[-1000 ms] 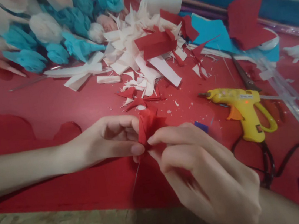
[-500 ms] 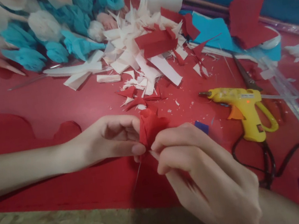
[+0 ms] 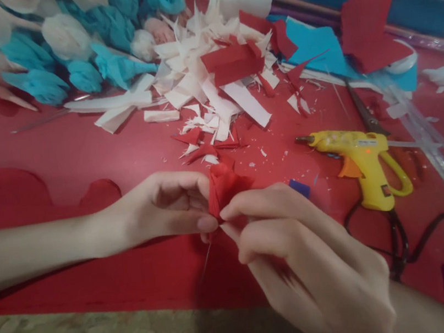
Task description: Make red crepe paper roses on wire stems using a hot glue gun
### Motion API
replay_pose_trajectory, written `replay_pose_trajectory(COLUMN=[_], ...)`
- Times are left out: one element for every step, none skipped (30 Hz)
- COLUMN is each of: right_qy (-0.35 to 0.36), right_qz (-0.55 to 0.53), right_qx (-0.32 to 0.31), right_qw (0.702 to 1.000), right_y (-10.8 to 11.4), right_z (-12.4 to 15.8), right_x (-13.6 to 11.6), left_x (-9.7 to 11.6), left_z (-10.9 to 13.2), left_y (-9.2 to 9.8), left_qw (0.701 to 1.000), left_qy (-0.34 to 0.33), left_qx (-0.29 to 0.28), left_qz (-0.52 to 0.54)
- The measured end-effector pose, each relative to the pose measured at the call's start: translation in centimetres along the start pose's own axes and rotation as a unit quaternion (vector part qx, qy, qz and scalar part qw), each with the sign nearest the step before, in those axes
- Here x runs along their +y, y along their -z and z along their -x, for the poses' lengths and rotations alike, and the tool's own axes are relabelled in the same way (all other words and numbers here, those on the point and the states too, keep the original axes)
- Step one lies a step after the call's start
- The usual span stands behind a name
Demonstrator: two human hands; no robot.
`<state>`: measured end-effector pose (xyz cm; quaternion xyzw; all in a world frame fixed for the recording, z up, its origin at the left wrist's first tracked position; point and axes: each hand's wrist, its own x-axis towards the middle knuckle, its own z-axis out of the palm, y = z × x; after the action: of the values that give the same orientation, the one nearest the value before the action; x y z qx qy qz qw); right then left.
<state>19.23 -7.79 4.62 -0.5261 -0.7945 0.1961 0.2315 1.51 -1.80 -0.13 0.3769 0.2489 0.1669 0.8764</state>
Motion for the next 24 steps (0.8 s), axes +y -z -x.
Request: replay_pose_trajectory(right_qy=[-0.006,-0.006,0.000,0.012,0.020,0.022,0.018,0.012,0.002,0.000,0.004,0.015,0.018,0.015,0.012,0.010,0.005,0.006,0.008,0.011,0.010,0.004,0.003,0.005], right_qz=[0.002,0.006,0.009,0.010,0.011,0.013,0.014,0.011,0.010,0.009,0.010,0.012,0.017,0.024,0.028,0.027,0.026,0.022,0.020,0.017,0.017,0.019,0.019,0.017], right_qx=[-0.004,-0.003,0.004,0.016,0.025,0.028,0.021,0.013,0.003,0.000,0.007,0.017,0.032,0.050,0.059,0.066,0.066,0.061,0.058,0.046,0.043,0.041,0.038,0.037], right_qw=[1.000,1.000,1.000,1.000,0.999,0.999,1.000,1.000,1.000,1.000,1.000,1.000,0.999,0.998,0.998,0.997,0.997,0.998,0.998,0.999,0.999,0.999,0.999,0.999], right_y=[0.05,0.06,0.05,0.01,-0.02,-0.04,-0.04,-0.02,0.00,0.01,0.00,-0.04,-0.11,-0.21,-0.32,-0.42,-0.50,-0.56,-0.58,-0.57,-0.53,-0.48,-0.42,-0.35], right_z=[0.10,0.16,0.18,0.17,0.15,0.13,0.12,0.15,0.20,0.28,0.38,0.50,0.60,0.68,0.73,0.74,0.72,0.68,0.61,0.54,0.46,0.39,0.33,0.27], right_x=[0.05,0.08,0.08,0.06,0.04,0.03,0.02,0.03,0.05,0.09,0.14,0.18,0.23,0.26,0.28,0.29,0.28,0.25,0.22,0.18,0.14,0.10,0.07,0.06], left_x=[0.00,0.01,0.01,0.01,0.02,0.02,0.03,0.03,0.04,0.05,0.06,0.07,0.08,0.10,0.11,0.13,0.15,0.17,0.19,0.21,0.24,0.26,0.28,0.29], left_z=[0.00,0.00,0.00,0.00,0.01,0.01,0.01,0.00,0.00,0.00,0.00,0.00,0.01,0.01,0.01,0.01,0.00,-0.02,-0.04,-0.06,-0.07,-0.08,-0.08,-0.08], left_y=[-0.01,-0.01,-0.01,-0.01,0.00,0.01,0.03,0.04,0.05,0.05,0.05,0.04,0.03,0.00,-0.02,-0.05,-0.08,-0.11,-0.13,-0.15,-0.17,-0.17,-0.17,-0.17], left_qw=[1.000,1.000,1.000,1.000,1.000,1.000,1.000,1.000,1.000,1.000,1.000,1.000,1.000,1.000,1.000,1.000,1.000,1.000,1.000,1.000,1.000,1.000,0.999,0.999], left_qy=[0.000,0.001,0.003,0.004,0.005,0.006,0.006,0.006,0.007,0.008,0.009,0.009,0.010,0.009,0.008,0.007,0.006,0.006,0.006,0.005,0.005,0.003,0.001,0.001], left_qx=[0.000,0.002,0.002,0.001,0.001,0.001,0.001,0.002,0.003,0.004,0.005,0.005,0.005,0.004,0.003,0.003,0.003,0.005,0.007,0.008,0.008,0.006,0.004,0.002], left_qz=[0.000,0.001,0.002,0.003,0.003,0.003,0.004,0.005,0.007,0.010,0.012,0.013,0.014,0.015,0.015,0.016,0.017,0.018,0.019,0.020,0.023,0.028,0.034,0.038])
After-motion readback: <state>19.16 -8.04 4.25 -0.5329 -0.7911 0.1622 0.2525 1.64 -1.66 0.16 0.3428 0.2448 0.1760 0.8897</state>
